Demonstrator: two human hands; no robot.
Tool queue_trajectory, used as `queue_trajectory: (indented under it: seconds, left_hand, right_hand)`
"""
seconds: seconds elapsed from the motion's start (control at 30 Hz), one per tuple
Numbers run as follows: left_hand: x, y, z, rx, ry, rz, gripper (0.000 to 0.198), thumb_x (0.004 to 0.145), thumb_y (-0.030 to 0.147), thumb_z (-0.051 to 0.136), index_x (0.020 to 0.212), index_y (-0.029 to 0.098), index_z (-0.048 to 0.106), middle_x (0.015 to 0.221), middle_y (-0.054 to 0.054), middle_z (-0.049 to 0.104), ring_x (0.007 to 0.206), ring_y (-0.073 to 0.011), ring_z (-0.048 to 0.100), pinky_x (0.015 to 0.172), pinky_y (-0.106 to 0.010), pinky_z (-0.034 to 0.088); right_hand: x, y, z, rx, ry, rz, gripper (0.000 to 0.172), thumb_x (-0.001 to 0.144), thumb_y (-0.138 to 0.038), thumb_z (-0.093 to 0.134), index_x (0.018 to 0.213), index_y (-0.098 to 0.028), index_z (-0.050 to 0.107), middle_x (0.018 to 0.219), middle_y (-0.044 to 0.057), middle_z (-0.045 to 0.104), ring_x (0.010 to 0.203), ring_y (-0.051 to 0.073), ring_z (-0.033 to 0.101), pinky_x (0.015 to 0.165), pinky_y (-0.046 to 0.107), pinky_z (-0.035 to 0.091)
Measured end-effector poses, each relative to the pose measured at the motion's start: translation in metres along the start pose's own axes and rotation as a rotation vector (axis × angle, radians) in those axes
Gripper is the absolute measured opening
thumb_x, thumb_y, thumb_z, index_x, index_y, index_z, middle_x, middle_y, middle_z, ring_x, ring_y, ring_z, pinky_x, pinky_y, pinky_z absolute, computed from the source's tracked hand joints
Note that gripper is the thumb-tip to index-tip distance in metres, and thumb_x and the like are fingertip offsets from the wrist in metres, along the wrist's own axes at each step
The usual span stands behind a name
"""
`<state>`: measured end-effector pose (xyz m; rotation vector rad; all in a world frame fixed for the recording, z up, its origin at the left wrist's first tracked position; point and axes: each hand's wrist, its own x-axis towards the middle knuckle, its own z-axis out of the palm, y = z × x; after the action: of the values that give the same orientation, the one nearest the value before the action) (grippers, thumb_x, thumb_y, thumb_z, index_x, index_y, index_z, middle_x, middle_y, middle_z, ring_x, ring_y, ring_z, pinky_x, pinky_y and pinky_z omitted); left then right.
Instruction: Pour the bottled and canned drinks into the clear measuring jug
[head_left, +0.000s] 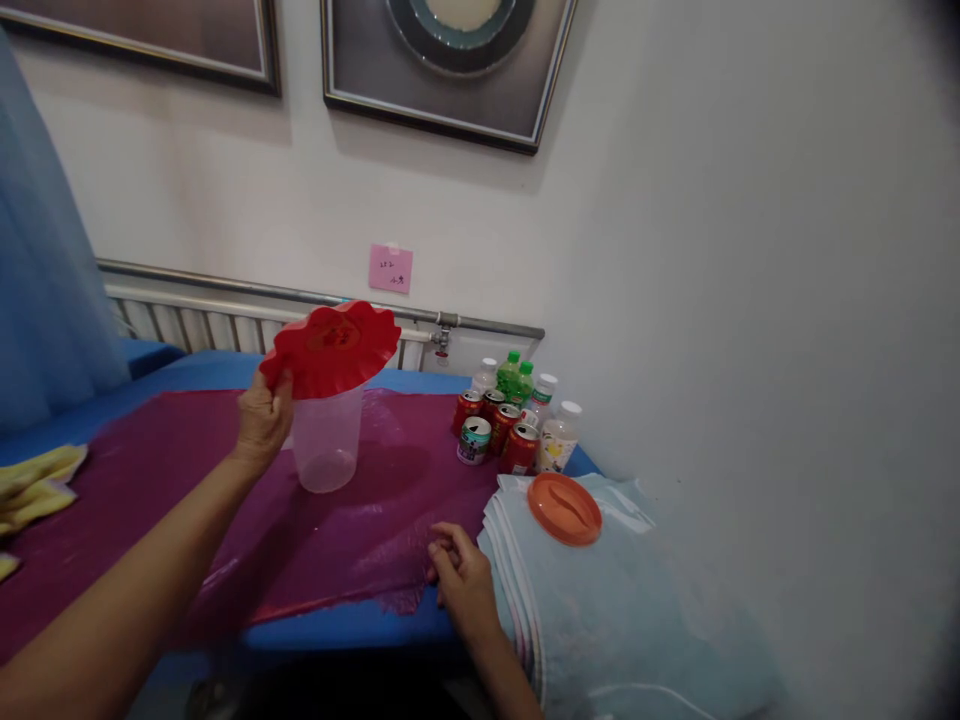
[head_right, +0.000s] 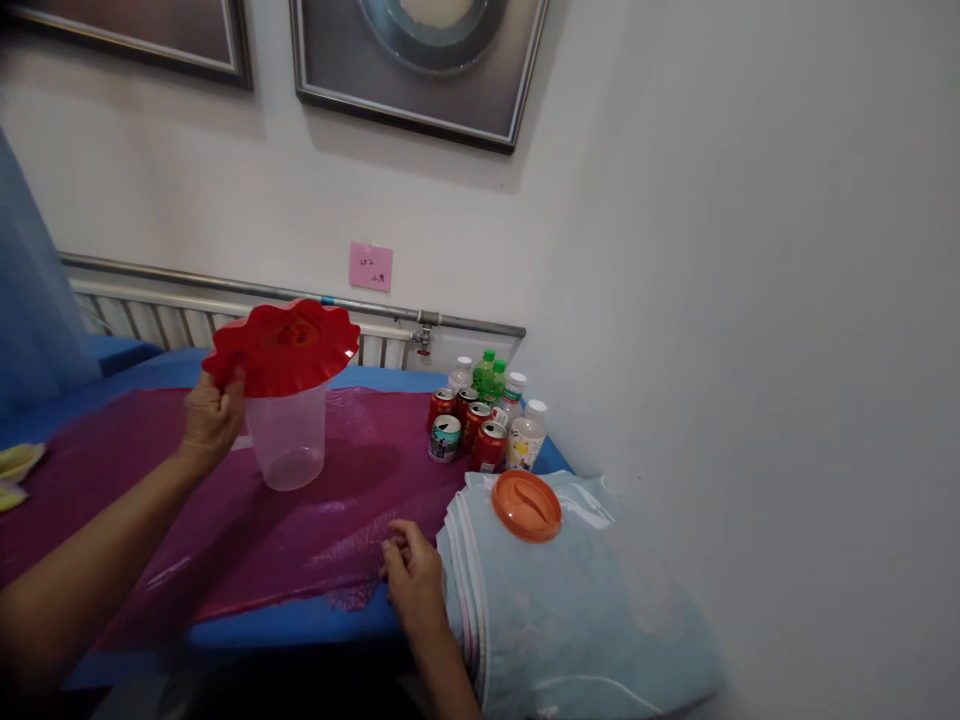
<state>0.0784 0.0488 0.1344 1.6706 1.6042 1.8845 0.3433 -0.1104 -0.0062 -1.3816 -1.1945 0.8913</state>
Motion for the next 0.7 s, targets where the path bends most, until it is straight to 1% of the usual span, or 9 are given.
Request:
queue_trajectory:
  seconds: [0.1, 0.2, 0.3, 0.43, 0.57, 0.7]
  left_hand:
    - [-0.001, -0.004, 0.002, 0.017, 0.006, 0.012, 0.038, 0.094, 0.029, 0.049, 0.127, 0.009, 0.054, 0.119, -0.014, 0.064, 0.111, -0.0236, 0.060, 0.105, -0.048, 0.045]
    - [-0.001, -0.007, 0.005, 0.034, 0.020, 0.020, 0.037, 0.094, 0.027, 0.050, 0.126, 0.010, 0.054, 0.123, -0.014, 0.062, 0.117, -0.0240, 0.058, 0.107, -0.048, 0.044]
    - [0.000, -0.010, 0.006, 0.054, 0.027, 0.021, 0.036, 0.093, 0.026, 0.051, 0.126, 0.010, 0.054, 0.122, -0.014, 0.062, 0.118, -0.0241, 0.058, 0.108, -0.049, 0.044]
    - [0.001, -0.011, 0.005, 0.085, 0.027, 0.012, 0.036, 0.092, 0.027, 0.054, 0.124, 0.010, 0.056, 0.116, -0.013, 0.064, 0.113, -0.0245, 0.060, 0.105, -0.050, 0.046]
    - [0.001, -0.015, 0.007, 0.086, 0.029, 0.038, 0.037, 0.092, 0.033, 0.054, 0.122, 0.012, 0.056, 0.112, -0.011, 0.064, 0.108, -0.0236, 0.061, 0.101, -0.048, 0.048]
    - [0.005, -0.026, 0.014, 0.088, 0.104, 0.056, 0.032, 0.090, 0.033, 0.054, 0.114, 0.011, 0.059, 0.103, -0.011, 0.065, 0.096, -0.0215, 0.062, 0.096, -0.046, 0.050]
  right_hand:
    - [0.000, 0.000, 0.000, -0.011, -0.002, -0.007, 0.031, 0.081, -0.040, 0.057, 0.104, -0.021, 0.065, 0.062, -0.002, 0.060, 0.043, 0.011, 0.052, 0.037, 0.018, 0.034]
    - [0.000, 0.001, 0.001, -0.020, 0.002, -0.013, 0.031, 0.081, -0.040, 0.058, 0.104, -0.021, 0.065, 0.063, -0.002, 0.060, 0.044, 0.011, 0.052, 0.036, 0.018, 0.033]
    - [-0.001, 0.001, 0.001, -0.026, 0.001, -0.018, 0.030, 0.082, -0.040, 0.057, 0.104, -0.021, 0.066, 0.063, -0.002, 0.060, 0.044, 0.011, 0.051, 0.036, 0.018, 0.033]
    - [-0.002, 0.000, 0.001, -0.026, -0.001, -0.028, 0.030, 0.083, -0.040, 0.057, 0.104, -0.021, 0.066, 0.063, -0.001, 0.060, 0.044, 0.011, 0.051, 0.036, 0.018, 0.033]
    - [-0.001, 0.001, 0.001, -0.030, -0.006, -0.040, 0.030, 0.083, -0.039, 0.056, 0.104, -0.020, 0.066, 0.063, -0.001, 0.061, 0.044, 0.011, 0.051, 0.036, 0.018, 0.033]
    - [0.000, 0.003, 0.001, -0.036, -0.003, -0.050, 0.031, 0.083, -0.038, 0.056, 0.104, -0.018, 0.066, 0.064, -0.001, 0.061, 0.044, 0.011, 0.051, 0.035, 0.018, 0.032]
